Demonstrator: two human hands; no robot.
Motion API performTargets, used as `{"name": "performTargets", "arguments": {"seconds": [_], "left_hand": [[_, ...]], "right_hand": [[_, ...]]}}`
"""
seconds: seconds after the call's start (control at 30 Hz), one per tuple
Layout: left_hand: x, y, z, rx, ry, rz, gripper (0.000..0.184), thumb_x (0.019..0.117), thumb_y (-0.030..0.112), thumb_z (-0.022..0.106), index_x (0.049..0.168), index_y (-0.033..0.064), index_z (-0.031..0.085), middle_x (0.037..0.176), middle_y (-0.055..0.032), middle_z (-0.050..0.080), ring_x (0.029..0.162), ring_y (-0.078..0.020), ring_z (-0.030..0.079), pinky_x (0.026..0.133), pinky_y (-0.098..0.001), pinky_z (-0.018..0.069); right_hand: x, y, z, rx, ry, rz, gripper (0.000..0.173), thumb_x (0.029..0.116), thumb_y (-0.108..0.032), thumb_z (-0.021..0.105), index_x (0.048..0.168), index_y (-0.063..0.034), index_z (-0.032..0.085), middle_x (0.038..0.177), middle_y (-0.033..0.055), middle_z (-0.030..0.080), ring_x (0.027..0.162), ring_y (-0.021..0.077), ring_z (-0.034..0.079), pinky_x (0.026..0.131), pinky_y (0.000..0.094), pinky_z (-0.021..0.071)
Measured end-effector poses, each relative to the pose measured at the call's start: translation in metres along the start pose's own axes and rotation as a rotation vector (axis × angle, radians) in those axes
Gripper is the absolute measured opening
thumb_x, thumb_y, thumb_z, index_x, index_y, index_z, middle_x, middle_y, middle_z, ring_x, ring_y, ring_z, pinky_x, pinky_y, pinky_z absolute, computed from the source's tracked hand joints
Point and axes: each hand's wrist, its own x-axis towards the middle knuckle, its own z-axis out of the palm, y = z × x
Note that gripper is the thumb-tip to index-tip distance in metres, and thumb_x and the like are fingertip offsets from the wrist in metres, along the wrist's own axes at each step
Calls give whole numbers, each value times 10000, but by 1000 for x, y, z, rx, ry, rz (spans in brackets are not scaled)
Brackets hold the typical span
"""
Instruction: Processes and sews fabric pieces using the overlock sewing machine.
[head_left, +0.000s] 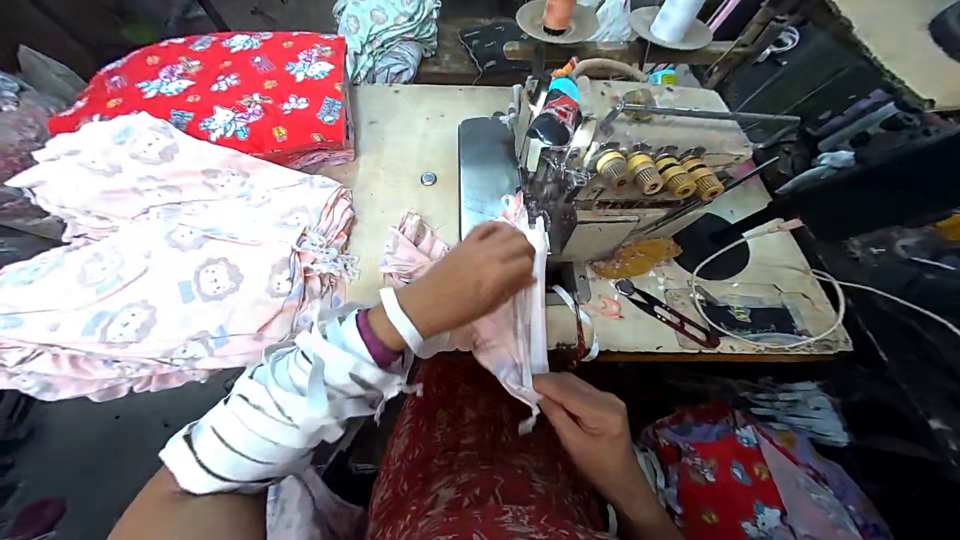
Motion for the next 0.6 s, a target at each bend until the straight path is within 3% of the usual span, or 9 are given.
{"name": "performTargets", "arguments": {"seconds": [0.13, 0.2, 0.3, 0.43, 0.47, 0.5, 0.53, 0.57, 0.6], "left_hand": [[10, -45, -5, -22, 102, -123, 264, 958, 120, 553, 1132, 47, 738, 1206, -115, 719, 1155, -298, 650, 924, -579, 419], [19, -69, -14, 22, 72, -147, 358, 930, 102, 487, 1144, 104, 774, 1247, -85, 717, 1150, -332, 634, 878, -602, 390], [33, -103, -35, 41, 13, -208, 419, 945, 79, 415, 1106, 135, 797, 1238, -55, 728, 1171, -358, 603, 900, -615, 347], [53, -138, -53, -7, -63, -275, 325, 929, -45, 554, 1125, 76, 783, 1250, -131, 718, 1292, -434, 549, 999, -716, 293], [58, -142, -55, -98, -37, -346, 279, 945, -47, 584, 1131, 37, 774, 1222, -151, 722, 1280, -379, 572, 1051, -666, 301], [61, -142, -57, -239, 32, -441, 229, 967, -30, 590, 1113, 5, 763, 1147, -125, 734, 1190, -247, 627, 1071, -520, 383], [63, -138, -61, -464, 158, -521, 164, 983, -14, 570, 1030, 0, 727, 989, -32, 723, 978, -76, 657, 958, -311, 501], [65, -131, -69, -770, 287, -519, 170, 992, -16, 518, 951, 61, 664, 874, 45, 708, 843, -23, 670, 850, -248, 556], [66, -121, -84, -1024, 314, -440, 218, 1012, 12, 484, 940, 133, 651, 859, 72, 727, 816, -27, 694, 823, -255, 588]], "right_hand": [[23, -5, -12, 40, 30, -15, 130, 962, -66, 632, 994, -21, 750, 1008, 28, 763, 995, -3, 693, 899, 143, 551], [43, 4, -12, 54, 42, -31, 131, 937, -39, 637, 986, -6, 754, 984, 35, 763, 971, -15, 689, 875, 131, 548], [72, 13, -8, 51, 78, -41, 130, 903, -5, 637, 941, 32, 755, 944, 64, 762, 908, -31, 682, 827, 105, 535], [103, 27, -3, 39, 131, -25, 143, 887, 12, 642, 942, 63, 764, 901, 87, 757, 838, -29, 683, 793, 114, 546], [110, 30, -2, 39, 141, 4, 144, 888, 3, 647, 946, 55, 767, 877, 77, 754, 786, -35, 670, 743, 118, 545], [118, 34, -1, 56, 144, 41, 145, 891, 1, 648, 962, 48, 766, 859, 59, 744, 727, -46, 638, 685, 121, 530], [126, 36, -1, 76, 140, 76, 148, 896, 2, 653, 987, 36, 765, 858, 41, 738, 686, -54, 614, 647, 126, 523], [134, 40, -1, 93, 137, 100, 154, 899, 7, 660, 1009, 28, 765, 866, 33, 739, 649, -57, 592, 612, 133, 512], [141, 43, -2, 107, 134, 122, 159, 905, 6, 666, 1029, 20, 765, 874, 24, 740, 616, -59, 565, 583, 140, 496]]}}
